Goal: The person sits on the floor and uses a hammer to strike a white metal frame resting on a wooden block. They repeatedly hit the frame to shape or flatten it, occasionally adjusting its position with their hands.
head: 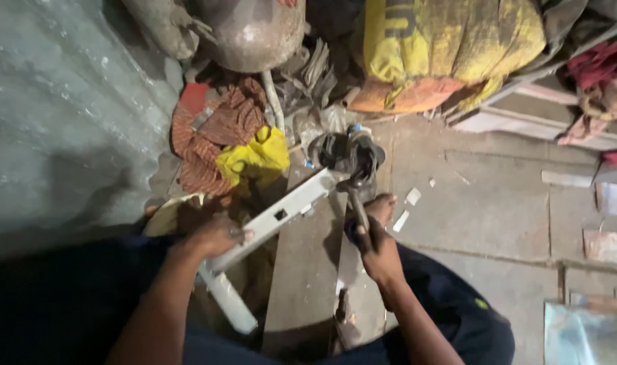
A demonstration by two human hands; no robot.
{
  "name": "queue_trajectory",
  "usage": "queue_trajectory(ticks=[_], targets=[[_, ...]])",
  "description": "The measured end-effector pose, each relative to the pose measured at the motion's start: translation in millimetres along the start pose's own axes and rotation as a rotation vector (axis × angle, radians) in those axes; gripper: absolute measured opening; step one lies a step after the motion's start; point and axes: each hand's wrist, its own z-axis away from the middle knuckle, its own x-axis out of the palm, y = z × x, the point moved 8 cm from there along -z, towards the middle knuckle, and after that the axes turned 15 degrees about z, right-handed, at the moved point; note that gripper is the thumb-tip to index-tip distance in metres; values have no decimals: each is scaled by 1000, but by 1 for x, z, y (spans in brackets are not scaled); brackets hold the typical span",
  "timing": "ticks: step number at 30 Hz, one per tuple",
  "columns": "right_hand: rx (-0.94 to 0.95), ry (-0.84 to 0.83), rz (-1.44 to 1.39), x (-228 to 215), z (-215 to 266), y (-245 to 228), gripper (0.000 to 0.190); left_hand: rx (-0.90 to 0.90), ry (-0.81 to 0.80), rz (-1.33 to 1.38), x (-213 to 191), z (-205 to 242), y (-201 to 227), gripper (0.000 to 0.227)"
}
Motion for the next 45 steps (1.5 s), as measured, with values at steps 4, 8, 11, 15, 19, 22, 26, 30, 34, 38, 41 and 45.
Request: queue_trajectory(ticks=[4, 8, 11, 15, 19, 22, 26, 30, 34, 38, 41, 45], targets=[[52, 49, -22, -50, 17, -23, 46, -89, -117, 253, 8, 40, 9, 76], [-250, 256, -53, -76, 15, -59, 42, -91, -135, 261, -6, 35, 9, 81], [-89, -29, 209, -35, -9, -52, 39, -182, -67, 204, -4, 22, -13, 99], [-350, 292, 79, -63, -8, -62, 48, 75, 52, 283, -10, 18, -4, 90], [-196, 136, 24, -50, -4, -46, 38, -143, 3, 164, -6, 23, -16, 87], [-83, -63, 272, -34, -20, -58, 37, 3, -37, 195, -17, 26, 8, 70], [-81, 144, -74, -61, -6, -48, 39, -143, -40, 212, -10, 28, -2, 66], [-76, -74, 377, -39, -16, -41, 32, 223, 78, -124, -27, 37, 45, 52], [-87, 162, 41, -48, -37, -46, 37, 41, 104, -197, -47, 30, 35, 61], [-41, -83, 257, -27, -15, -40, 42, 62, 132, 165, -21, 43, 26, 77], [-37, -100, 336, -42, -31, -51, 44, 251, 339, -133, -58, 39, 55, 74], [-163, 200, -7, -55, -17, -67, 40, -61, 26, 137, -20, 45, 19, 60]])
